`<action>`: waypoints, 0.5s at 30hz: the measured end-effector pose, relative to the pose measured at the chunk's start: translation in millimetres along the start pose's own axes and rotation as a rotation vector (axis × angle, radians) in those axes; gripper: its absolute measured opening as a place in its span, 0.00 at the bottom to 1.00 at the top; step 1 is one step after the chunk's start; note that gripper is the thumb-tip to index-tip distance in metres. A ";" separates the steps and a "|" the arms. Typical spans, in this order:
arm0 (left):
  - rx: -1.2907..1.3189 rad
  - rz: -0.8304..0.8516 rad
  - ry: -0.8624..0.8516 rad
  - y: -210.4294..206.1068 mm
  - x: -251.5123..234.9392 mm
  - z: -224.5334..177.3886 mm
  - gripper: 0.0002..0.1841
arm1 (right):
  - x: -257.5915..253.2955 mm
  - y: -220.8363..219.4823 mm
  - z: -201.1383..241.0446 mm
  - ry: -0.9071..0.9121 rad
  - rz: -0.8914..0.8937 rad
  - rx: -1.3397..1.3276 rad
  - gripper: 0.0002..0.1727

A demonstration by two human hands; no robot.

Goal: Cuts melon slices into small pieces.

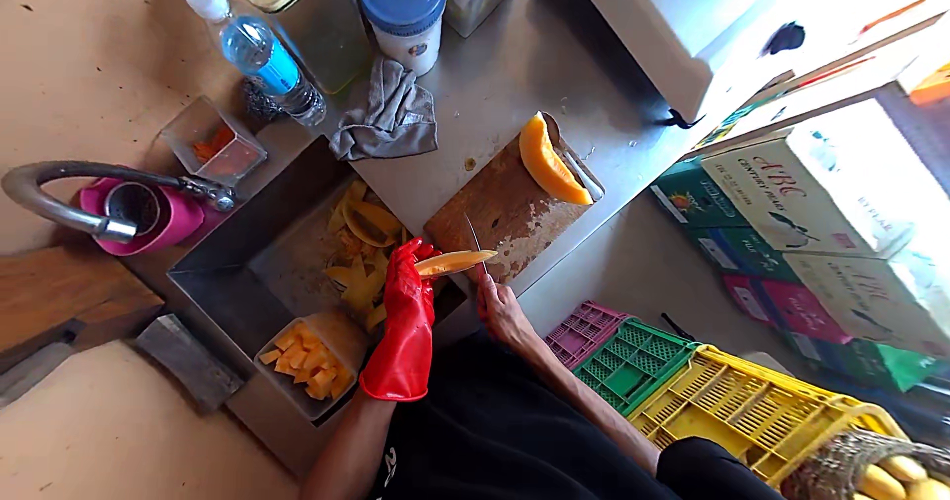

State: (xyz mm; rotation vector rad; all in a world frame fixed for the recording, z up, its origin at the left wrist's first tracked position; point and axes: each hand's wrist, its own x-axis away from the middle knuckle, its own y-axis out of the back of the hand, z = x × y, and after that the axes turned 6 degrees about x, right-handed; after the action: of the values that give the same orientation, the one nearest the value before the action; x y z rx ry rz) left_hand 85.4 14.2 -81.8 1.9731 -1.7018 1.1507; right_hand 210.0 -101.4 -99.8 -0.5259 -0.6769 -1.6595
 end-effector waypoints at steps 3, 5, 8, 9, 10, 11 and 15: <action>0.057 -0.006 0.029 1.8 -4.4 2.3 0.15 | -0.7 -3.1 2.2 0.003 -0.012 0.041 0.35; 0.064 0.022 0.047 6.7 -8.8 5.6 0.16 | -1.3 -5.3 2.9 0.000 -0.006 0.048 0.34; 0.135 -0.004 0.108 6.5 -11.3 5.2 0.14 | -2.6 -10.3 2.8 0.001 -0.004 0.065 0.34; 0.167 -0.018 0.130 6.5 -11.7 4.6 0.14 | -2.9 -12.1 3.5 0.001 -0.010 0.083 0.35; 0.182 -0.020 0.138 7.8 -11.5 4.6 0.13 | -3.3 -13.7 4.5 -0.002 -0.014 0.107 0.35; 0.190 0.006 0.134 11.4 -10.6 5.3 0.14 | -4.0 -15.6 5.0 -0.003 -0.019 0.128 0.35; 0.212 0.073 0.111 21.0 -4.5 6.1 0.15 | -9.1 -20.0 5.5 -0.005 0.011 0.102 0.34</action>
State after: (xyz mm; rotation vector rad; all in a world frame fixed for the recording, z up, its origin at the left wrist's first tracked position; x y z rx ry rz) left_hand 68.3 7.8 -94.7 1.9365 -1.6676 1.4928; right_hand 192.0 -88.7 -104.9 -0.4601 -0.7568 -1.6049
